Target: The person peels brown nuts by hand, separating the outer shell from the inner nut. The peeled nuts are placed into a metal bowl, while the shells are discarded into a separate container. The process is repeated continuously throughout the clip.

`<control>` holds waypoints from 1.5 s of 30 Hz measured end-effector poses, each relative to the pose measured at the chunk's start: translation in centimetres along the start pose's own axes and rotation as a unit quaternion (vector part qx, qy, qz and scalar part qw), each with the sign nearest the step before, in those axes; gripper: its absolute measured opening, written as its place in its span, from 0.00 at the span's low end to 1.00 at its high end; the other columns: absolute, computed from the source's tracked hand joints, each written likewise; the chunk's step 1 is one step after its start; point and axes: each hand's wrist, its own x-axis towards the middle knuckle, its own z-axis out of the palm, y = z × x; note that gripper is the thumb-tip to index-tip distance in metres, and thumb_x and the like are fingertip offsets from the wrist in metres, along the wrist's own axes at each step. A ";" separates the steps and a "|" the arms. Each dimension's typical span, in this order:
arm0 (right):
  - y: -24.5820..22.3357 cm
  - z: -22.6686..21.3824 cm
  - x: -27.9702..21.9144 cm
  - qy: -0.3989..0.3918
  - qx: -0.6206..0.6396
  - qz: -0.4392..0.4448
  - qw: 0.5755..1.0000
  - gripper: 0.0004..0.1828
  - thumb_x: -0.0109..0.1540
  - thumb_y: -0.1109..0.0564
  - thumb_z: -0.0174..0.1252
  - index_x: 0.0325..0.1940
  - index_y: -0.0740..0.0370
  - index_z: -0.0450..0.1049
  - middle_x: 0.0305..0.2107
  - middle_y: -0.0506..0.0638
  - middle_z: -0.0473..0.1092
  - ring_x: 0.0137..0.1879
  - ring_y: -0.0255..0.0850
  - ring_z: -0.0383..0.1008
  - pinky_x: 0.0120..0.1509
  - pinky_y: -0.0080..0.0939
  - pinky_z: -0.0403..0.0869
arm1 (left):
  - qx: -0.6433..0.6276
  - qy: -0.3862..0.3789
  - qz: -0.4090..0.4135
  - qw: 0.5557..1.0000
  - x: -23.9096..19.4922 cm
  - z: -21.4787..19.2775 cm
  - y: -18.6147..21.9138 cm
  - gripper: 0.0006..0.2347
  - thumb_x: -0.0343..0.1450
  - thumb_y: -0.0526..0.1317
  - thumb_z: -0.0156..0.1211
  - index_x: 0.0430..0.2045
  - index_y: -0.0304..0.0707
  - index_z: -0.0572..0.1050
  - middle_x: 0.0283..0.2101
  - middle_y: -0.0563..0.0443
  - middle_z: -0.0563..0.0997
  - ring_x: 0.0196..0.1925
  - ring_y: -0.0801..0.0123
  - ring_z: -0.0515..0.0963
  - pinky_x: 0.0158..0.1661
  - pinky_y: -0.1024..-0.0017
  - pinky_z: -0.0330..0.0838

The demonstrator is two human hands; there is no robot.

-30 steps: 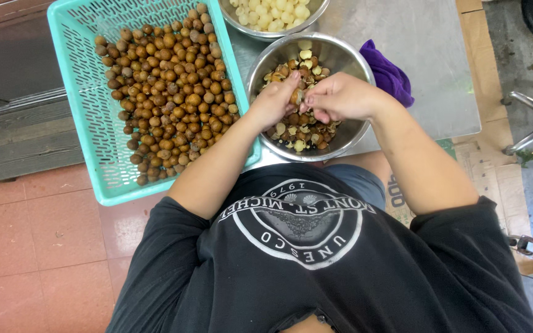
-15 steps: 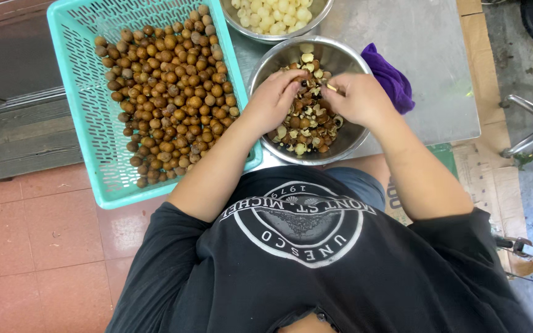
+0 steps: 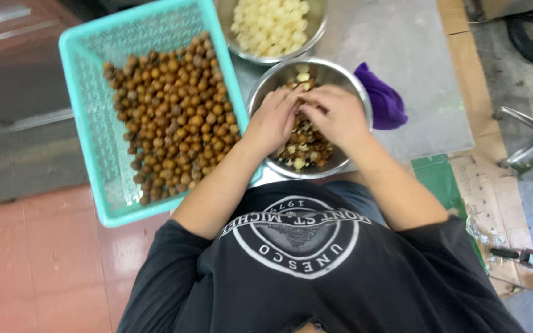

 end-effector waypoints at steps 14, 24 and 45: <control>0.3 4.0 -1.5 0.105 0.028 0.032 0.994 0.10 0.61 0.58 0.58 0.46 0.60 0.77 0.41 0.55 0.76 0.46 0.54 0.77 0.48 0.50 0.76 | 0.007 0.047 0.000 0.999 -0.1 1.0 0.7 0.11 0.73 0.30 0.54 0.49 0.29 0.76 0.49 0.35 0.79 0.53 0.43 0.77 0.54 0.57 0.72; 2.0 6.7 -1.4 0.180 0.107 0.102 0.972 0.08 0.67 0.60 0.54 0.48 0.68 0.69 0.39 0.63 0.72 0.47 0.56 0.74 0.53 0.48 0.72 | -0.122 0.117 -0.050 0.984 -0.9 3.3 -1.5 0.10 0.77 0.31 0.52 0.50 0.30 0.77 0.51 0.40 0.81 0.54 0.55 0.80 0.55 0.64 0.73; 0.5 10.2 2.0 0.210 0.635 0.255 0.699 0.05 0.73 0.55 0.49 0.49 0.58 0.67 0.28 0.43 0.66 0.26 0.26 0.59 0.24 0.26 0.54 | -0.796 0.130 -0.204 0.555 -0.4 3.8 -5.1 0.19 0.80 0.34 0.48 0.68 0.37 0.62 0.61 0.46 0.75 0.55 0.70 0.77 0.49 0.78 0.74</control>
